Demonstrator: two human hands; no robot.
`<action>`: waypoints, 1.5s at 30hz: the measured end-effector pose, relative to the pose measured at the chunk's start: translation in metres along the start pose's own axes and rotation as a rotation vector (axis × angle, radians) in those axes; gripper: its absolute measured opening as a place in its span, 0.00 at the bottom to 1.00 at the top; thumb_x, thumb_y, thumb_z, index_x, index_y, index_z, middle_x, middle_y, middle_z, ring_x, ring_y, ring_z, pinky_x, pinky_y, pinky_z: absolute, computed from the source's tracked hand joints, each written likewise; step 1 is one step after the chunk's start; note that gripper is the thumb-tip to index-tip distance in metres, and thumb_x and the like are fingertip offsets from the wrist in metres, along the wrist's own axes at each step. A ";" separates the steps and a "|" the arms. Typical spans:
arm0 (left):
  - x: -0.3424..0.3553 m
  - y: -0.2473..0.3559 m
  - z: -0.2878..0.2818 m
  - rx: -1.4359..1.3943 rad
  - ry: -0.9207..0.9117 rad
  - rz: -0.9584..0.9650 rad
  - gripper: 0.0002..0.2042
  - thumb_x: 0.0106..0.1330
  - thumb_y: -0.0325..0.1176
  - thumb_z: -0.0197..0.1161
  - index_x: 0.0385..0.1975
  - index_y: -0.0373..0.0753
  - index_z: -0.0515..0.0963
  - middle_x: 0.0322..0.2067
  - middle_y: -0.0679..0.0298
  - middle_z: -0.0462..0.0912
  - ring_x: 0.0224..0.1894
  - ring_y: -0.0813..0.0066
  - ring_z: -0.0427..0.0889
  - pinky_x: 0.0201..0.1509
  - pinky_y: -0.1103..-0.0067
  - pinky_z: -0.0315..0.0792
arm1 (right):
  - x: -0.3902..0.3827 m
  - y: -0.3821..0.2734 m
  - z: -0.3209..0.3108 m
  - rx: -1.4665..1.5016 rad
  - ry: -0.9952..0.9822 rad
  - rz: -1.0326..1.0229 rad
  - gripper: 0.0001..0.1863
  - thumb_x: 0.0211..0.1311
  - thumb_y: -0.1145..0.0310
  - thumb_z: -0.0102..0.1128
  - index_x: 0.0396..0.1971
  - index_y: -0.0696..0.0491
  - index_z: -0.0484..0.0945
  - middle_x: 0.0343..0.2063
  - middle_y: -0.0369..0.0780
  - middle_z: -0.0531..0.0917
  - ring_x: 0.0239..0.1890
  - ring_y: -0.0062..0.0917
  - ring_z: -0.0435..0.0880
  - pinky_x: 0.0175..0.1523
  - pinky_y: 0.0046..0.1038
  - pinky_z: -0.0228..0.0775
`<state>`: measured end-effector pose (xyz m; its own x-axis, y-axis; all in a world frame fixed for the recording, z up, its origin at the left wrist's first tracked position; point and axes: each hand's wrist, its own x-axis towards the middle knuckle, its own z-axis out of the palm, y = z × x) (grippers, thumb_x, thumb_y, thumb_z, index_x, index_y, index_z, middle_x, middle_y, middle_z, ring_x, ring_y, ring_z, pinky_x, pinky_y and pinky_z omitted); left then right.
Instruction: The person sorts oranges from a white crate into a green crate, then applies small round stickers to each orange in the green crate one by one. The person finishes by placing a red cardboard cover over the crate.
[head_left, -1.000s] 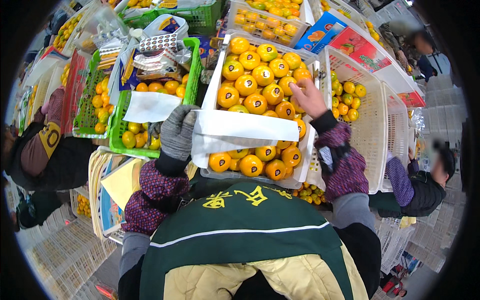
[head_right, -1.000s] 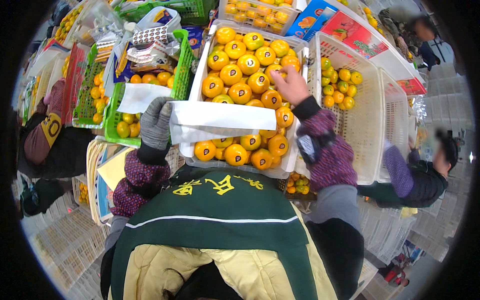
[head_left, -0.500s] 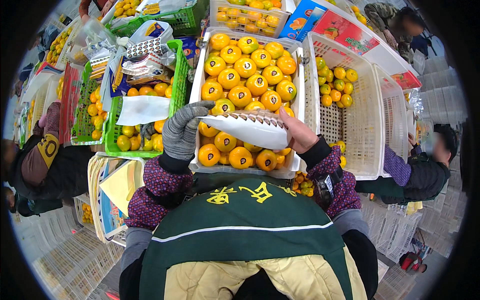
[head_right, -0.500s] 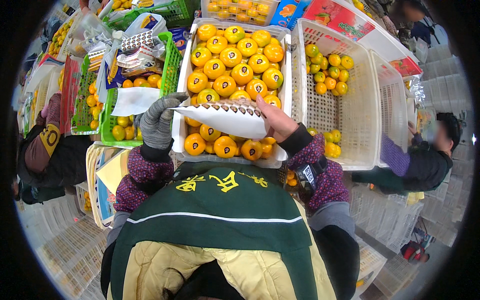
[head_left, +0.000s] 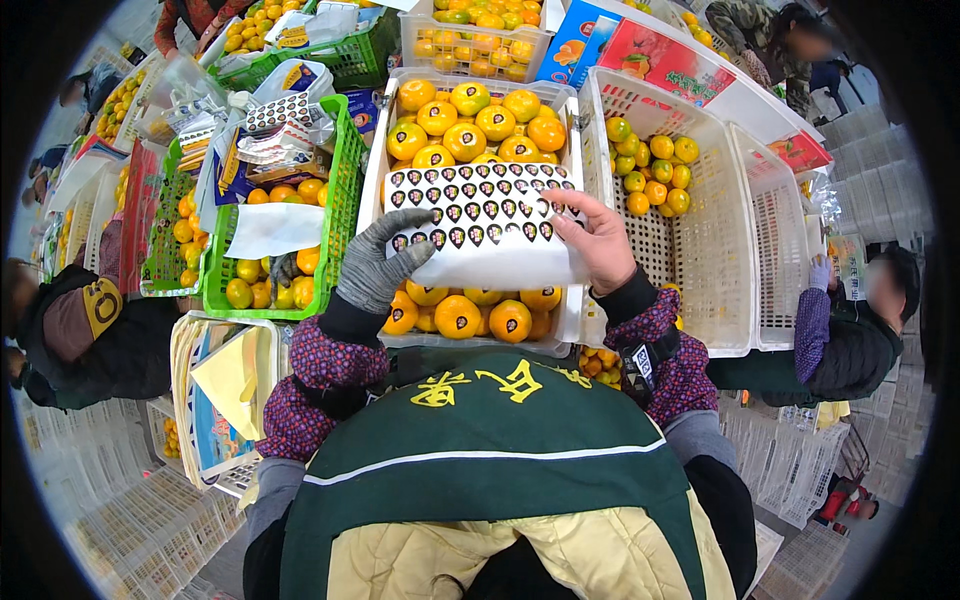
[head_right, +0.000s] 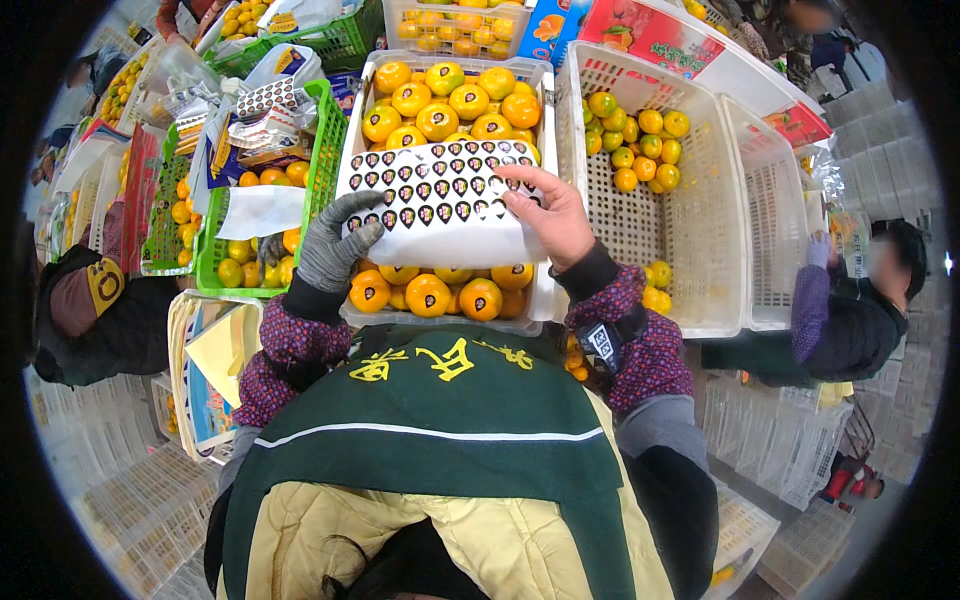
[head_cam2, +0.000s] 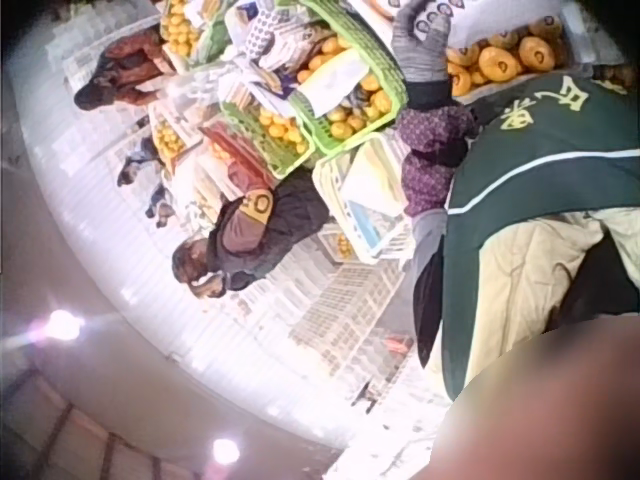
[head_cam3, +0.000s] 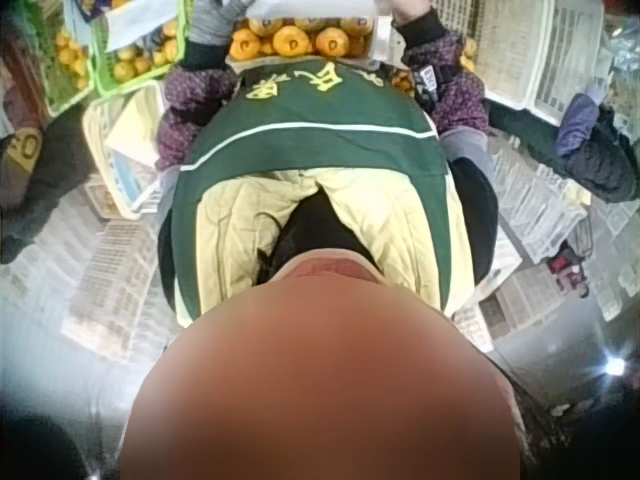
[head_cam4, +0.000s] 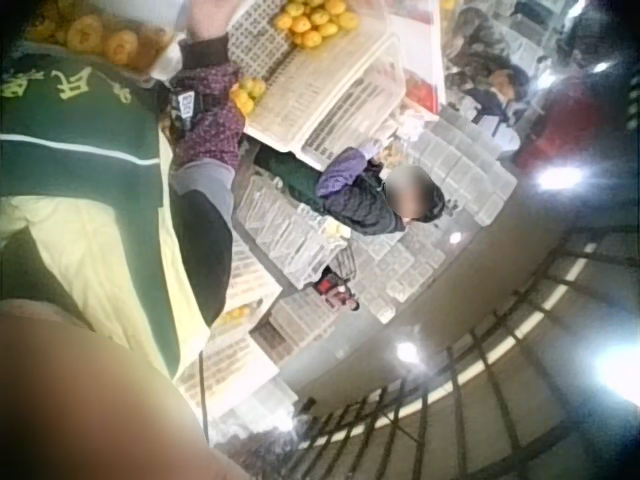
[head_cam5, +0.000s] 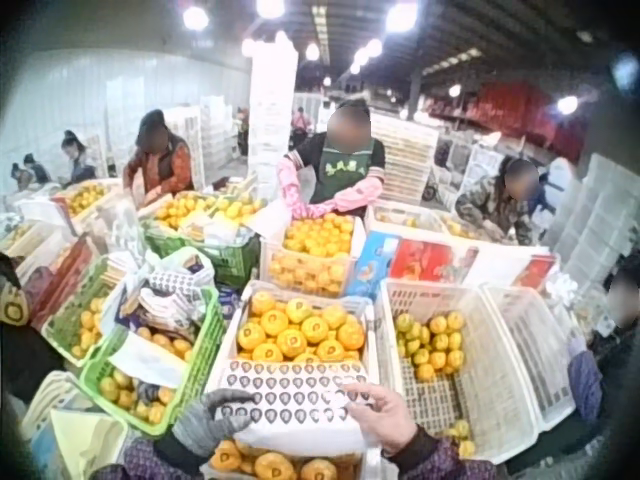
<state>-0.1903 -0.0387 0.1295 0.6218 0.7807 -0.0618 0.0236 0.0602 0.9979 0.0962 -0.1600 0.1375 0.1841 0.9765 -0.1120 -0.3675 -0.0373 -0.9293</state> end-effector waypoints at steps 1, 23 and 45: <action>-0.003 0.006 -0.001 0.103 -0.019 -0.061 0.26 0.61 0.31 0.72 0.60 0.38 0.74 0.53 0.61 0.80 0.54 0.75 0.77 0.60 0.77 0.72 | -0.001 -0.004 -0.005 -0.027 -0.033 0.041 0.28 0.61 0.82 0.62 0.62 0.58 0.71 0.57 0.41 0.77 0.56 0.22 0.78 0.62 0.27 0.71; -0.016 0.007 0.023 0.294 0.286 -0.093 0.10 0.58 0.21 0.71 0.39 0.33 0.83 0.42 0.62 0.84 0.40 0.79 0.80 0.48 0.81 0.76 | -0.009 -0.020 -0.034 -0.419 -0.020 -0.079 0.03 0.62 0.77 0.66 0.33 0.58 0.81 0.29 0.32 0.85 0.30 0.10 0.79 0.36 0.15 0.71; -0.012 0.000 0.001 0.356 0.355 0.151 0.07 0.63 0.25 0.68 0.37 0.37 0.78 0.33 0.68 0.80 0.37 0.82 0.78 0.46 0.82 0.73 | 0.047 -0.041 -0.007 -1.261 -0.163 -0.658 0.09 0.53 0.64 0.70 0.33 0.50 0.83 0.30 0.35 0.83 0.39 0.33 0.80 0.43 0.35 0.68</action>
<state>-0.1970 -0.0481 0.1303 0.3366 0.9309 0.1420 0.2571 -0.2359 0.9372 0.1260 -0.1137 0.1677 -0.1363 0.8995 0.4151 0.7985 0.3478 -0.4914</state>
